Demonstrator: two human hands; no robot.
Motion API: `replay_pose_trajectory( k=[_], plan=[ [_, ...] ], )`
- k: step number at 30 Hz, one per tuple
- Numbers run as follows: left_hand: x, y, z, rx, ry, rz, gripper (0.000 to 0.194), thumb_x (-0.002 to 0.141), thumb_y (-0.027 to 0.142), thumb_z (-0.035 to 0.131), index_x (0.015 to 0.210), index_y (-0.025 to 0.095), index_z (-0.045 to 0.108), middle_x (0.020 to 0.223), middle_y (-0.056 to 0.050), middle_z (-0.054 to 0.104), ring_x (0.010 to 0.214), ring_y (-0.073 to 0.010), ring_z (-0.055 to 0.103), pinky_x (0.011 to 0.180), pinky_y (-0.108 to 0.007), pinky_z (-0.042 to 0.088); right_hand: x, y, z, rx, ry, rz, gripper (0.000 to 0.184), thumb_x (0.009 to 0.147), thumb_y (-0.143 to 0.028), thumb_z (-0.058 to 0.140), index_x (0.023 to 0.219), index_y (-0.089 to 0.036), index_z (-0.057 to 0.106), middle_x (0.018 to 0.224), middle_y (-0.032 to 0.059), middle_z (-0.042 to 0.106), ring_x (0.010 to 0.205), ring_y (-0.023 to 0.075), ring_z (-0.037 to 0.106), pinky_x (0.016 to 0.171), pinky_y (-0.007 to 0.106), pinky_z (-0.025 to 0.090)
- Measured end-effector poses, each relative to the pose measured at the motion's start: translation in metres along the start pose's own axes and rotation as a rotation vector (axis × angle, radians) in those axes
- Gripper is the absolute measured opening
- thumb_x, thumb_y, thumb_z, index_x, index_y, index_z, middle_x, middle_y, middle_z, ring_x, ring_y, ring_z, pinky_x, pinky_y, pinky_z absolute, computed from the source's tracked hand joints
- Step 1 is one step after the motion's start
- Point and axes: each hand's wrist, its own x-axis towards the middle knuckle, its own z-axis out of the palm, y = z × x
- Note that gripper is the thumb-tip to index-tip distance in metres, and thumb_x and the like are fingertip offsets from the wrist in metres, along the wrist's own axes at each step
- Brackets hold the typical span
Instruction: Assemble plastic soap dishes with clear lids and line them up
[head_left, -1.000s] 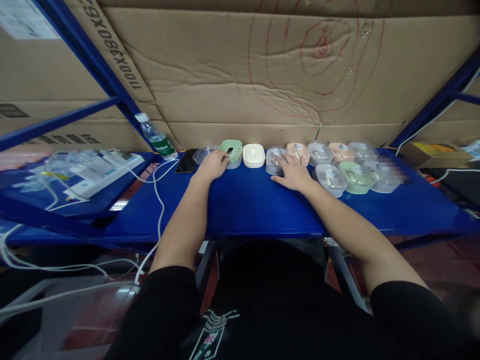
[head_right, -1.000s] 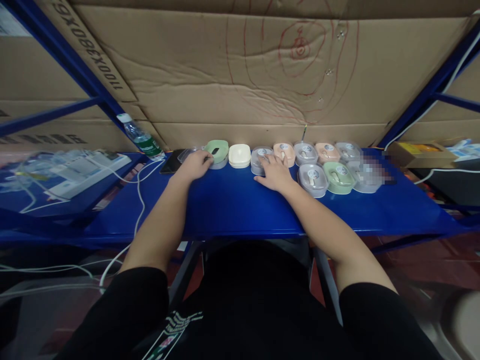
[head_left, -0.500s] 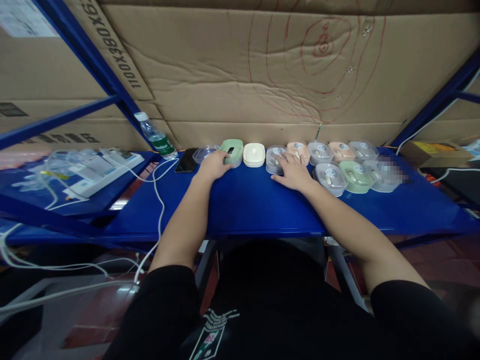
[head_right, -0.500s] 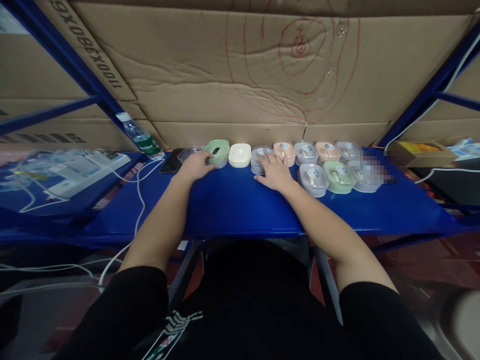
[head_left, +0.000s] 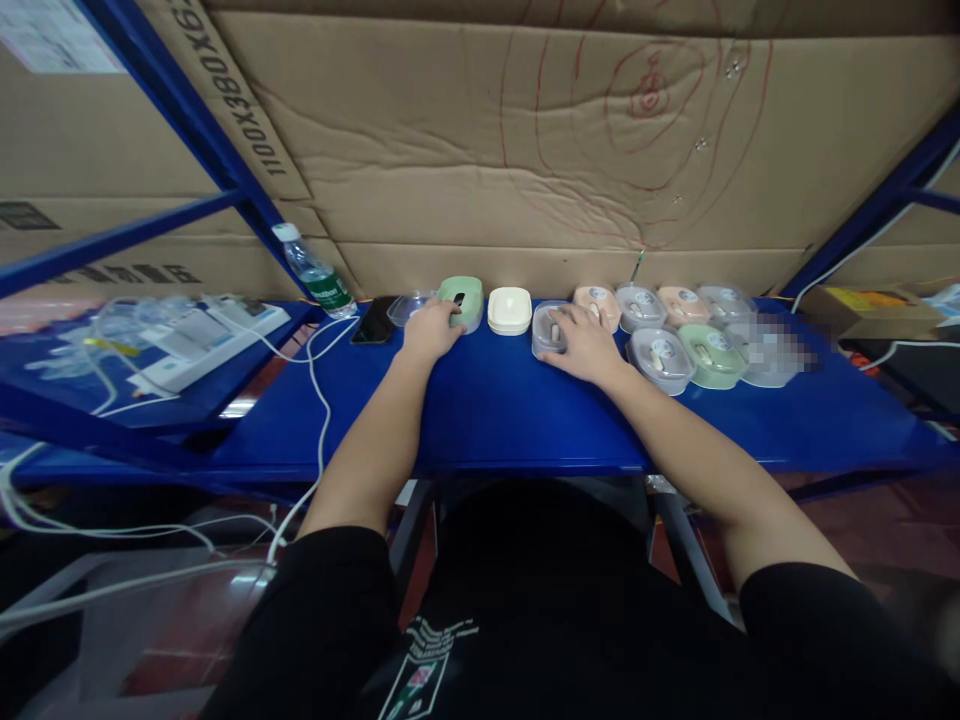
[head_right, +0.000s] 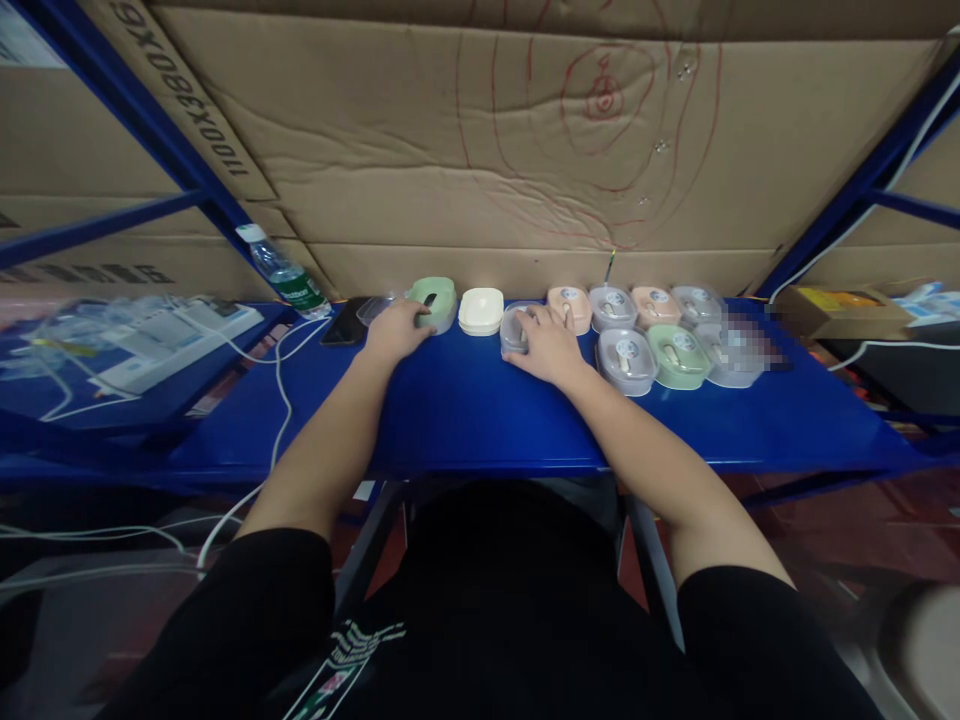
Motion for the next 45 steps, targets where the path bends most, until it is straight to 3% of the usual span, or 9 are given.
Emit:
replay_pose_trajectory(
  k=[5,9,15,20,27,31,37,41,45],
  plan=[
    [-0.009,0.015,-0.012,-0.050,0.093,0.010,0.047,0.093,0.041,0.077,0.135,0.022,0.071,0.143,-0.017,0.062,0.128,-0.0377,0.068,0.111,-0.050,0.055,0.001,0.003,0.002,0.017,-0.049,-0.025,0.082,0.085,-0.056,0.084,0.155,-0.020,0.061,0.166,0.0179,0.054,0.154,0.0452,0.047,0.127,0.066,0.037],
    [-0.019,0.039,-0.017,-0.140,0.162,0.182,0.044,0.098,0.038,0.072,0.138,0.019,0.069,0.144,-0.016,0.062,0.134,-0.0343,0.063,0.116,-0.047,0.052,-0.001,-0.006,-0.002,0.094,-0.008,-0.053,0.081,0.077,-0.063,0.090,0.141,-0.019,0.071,0.152,0.0174,0.064,0.142,0.0419,0.058,0.123,0.058,0.045],
    [-0.032,0.066,-0.007,-0.210,-0.009,0.436,0.040,0.098,0.040,0.071,0.133,0.022,0.072,0.140,-0.011,0.066,0.121,-0.0289,0.068,0.108,-0.043,0.055,-0.003,-0.013,0.005,0.134,-0.006,-0.073,0.084,0.078,-0.053,0.089,0.150,-0.019,0.064,0.158,0.0180,0.059,0.149,0.0420,0.052,0.125,0.058,0.043],
    [-0.031,0.066,0.000,-0.214,-0.032,0.482,0.043,0.095,0.039,0.076,0.134,0.022,0.072,0.142,-0.011,0.066,0.119,-0.0280,0.069,0.107,-0.043,0.056,-0.001,-0.004,0.007,0.303,0.088,-0.081,0.069,0.085,-0.051,0.083,0.143,-0.017,0.070,0.148,0.0163,0.067,0.140,0.0350,0.062,0.123,0.051,0.048],
    [-0.026,0.060,0.008,-0.215,-0.026,0.557,0.052,0.088,0.042,0.086,0.135,0.024,0.072,0.139,-0.011,0.067,0.122,-0.0291,0.070,0.105,-0.044,0.058,0.004,0.009,0.019,0.464,0.149,-0.121,0.071,0.079,-0.059,0.088,0.138,-0.023,0.074,0.148,0.0152,0.070,0.145,0.0396,0.061,0.123,0.063,0.047],
    [-0.027,0.062,0.011,-0.212,0.002,0.578,0.056,0.090,0.049,0.084,0.139,0.026,0.070,0.136,-0.012,0.068,0.125,-0.0315,0.069,0.107,-0.046,0.058,0.006,0.009,0.020,0.555,0.189,-0.151,0.062,0.082,-0.060,0.086,0.133,-0.025,0.075,0.140,0.0140,0.074,0.132,0.0372,0.069,0.115,0.062,0.054],
    [-0.027,0.064,0.013,-0.218,0.044,0.633,0.083,0.089,0.050,0.086,0.161,0.027,0.052,0.149,-0.015,0.063,0.137,-0.0346,0.064,0.113,-0.049,0.056,0.002,0.002,0.006,0.623,0.385,-0.097,0.055,0.085,-0.068,0.078,0.119,-0.024,0.078,0.124,0.0130,0.080,0.120,0.0354,0.074,0.109,0.059,0.058],
    [-0.026,0.067,0.009,-0.109,0.189,0.690,0.094,0.091,0.044,0.085,0.171,0.025,0.038,0.158,-0.020,0.058,0.144,-0.0399,0.058,0.119,-0.057,0.048,0.000,-0.001,0.000,0.847,0.542,0.012,0.067,0.088,-0.088,0.062,0.110,-0.026,0.075,0.111,0.0107,0.081,0.104,0.0335,0.079,0.087,0.053,0.067],
    [-0.027,0.070,0.001,-0.007,0.286,0.753,0.078,0.098,0.044,0.078,0.167,0.027,0.045,0.171,-0.021,0.047,0.152,-0.0423,0.052,0.120,-0.057,0.045,0.004,0.000,0.003,1.140,0.529,0.200,0.079,0.088,-0.099,0.043,0.108,-0.027,0.066,0.090,0.0075,0.078,0.080,0.0264,0.080,0.055,0.036,0.060]
  ],
)
